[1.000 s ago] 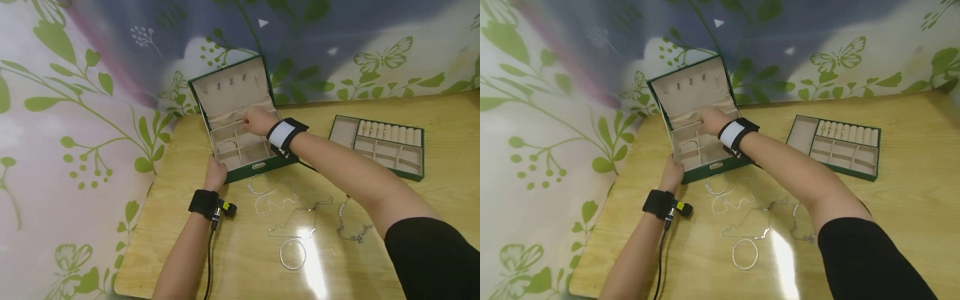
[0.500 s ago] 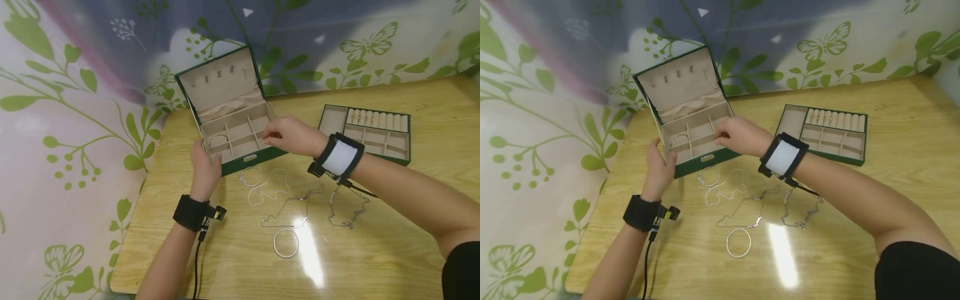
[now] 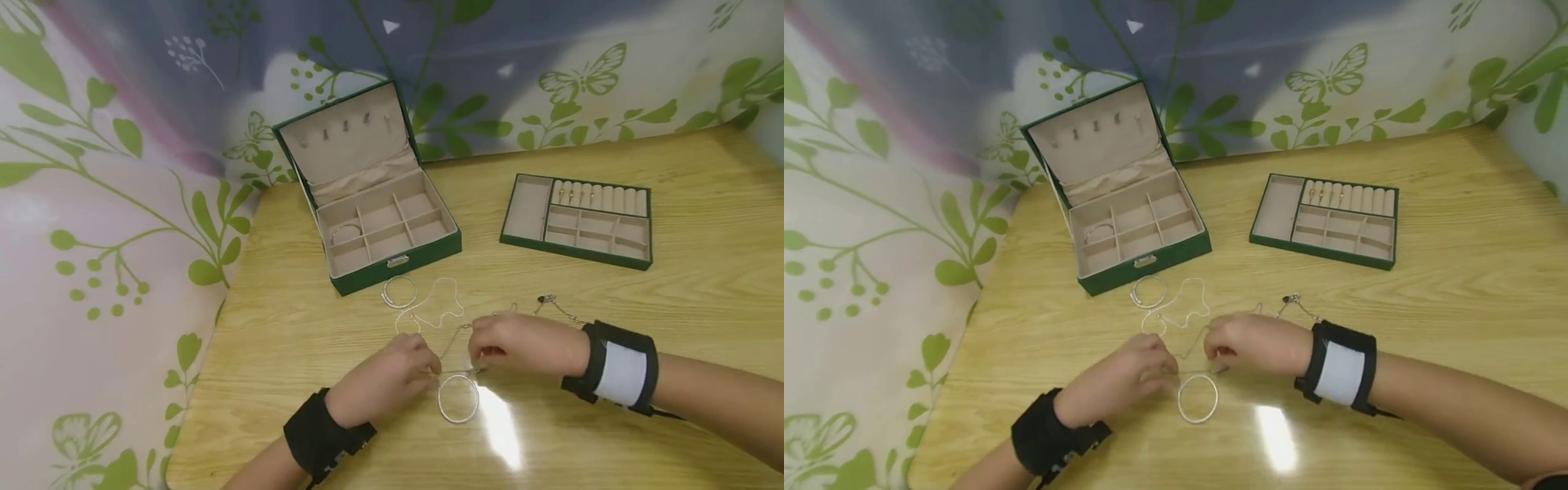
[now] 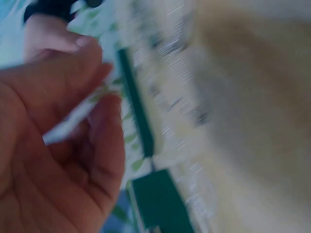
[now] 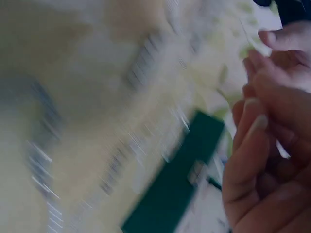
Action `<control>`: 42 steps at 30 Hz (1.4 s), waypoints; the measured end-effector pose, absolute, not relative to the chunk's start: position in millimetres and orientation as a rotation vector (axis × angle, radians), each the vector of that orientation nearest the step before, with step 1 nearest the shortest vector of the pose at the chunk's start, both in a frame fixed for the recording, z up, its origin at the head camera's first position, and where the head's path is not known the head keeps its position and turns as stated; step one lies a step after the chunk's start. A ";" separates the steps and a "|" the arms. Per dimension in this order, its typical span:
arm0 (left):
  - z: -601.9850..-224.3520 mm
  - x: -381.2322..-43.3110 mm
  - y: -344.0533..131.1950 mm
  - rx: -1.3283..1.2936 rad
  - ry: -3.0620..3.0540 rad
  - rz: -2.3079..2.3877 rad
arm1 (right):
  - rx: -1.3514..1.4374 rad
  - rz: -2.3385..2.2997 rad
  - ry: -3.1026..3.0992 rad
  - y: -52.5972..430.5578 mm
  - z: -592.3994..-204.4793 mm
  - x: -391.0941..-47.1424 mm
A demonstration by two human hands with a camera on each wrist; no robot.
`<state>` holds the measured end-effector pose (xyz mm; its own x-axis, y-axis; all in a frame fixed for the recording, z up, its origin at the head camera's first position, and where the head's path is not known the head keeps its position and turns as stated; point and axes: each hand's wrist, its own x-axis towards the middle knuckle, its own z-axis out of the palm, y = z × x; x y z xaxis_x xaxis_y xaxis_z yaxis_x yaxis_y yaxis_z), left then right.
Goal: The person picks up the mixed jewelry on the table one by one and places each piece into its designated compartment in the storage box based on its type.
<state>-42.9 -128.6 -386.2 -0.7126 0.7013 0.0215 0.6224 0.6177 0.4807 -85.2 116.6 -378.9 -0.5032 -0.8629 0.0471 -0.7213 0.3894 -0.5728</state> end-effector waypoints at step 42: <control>-410.2 -41.3 -124.3 1.448 2.488 0.583 | -1.964 -0.442 2.371 106.8 -412.0 -74.2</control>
<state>-41.3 -124.3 -410.2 -0.4984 0.8667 0.0219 0.7861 0.4411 0.4330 -74.2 106.8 -412.0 -0.2023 -0.9669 0.1556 -0.9580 0.1624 -0.2362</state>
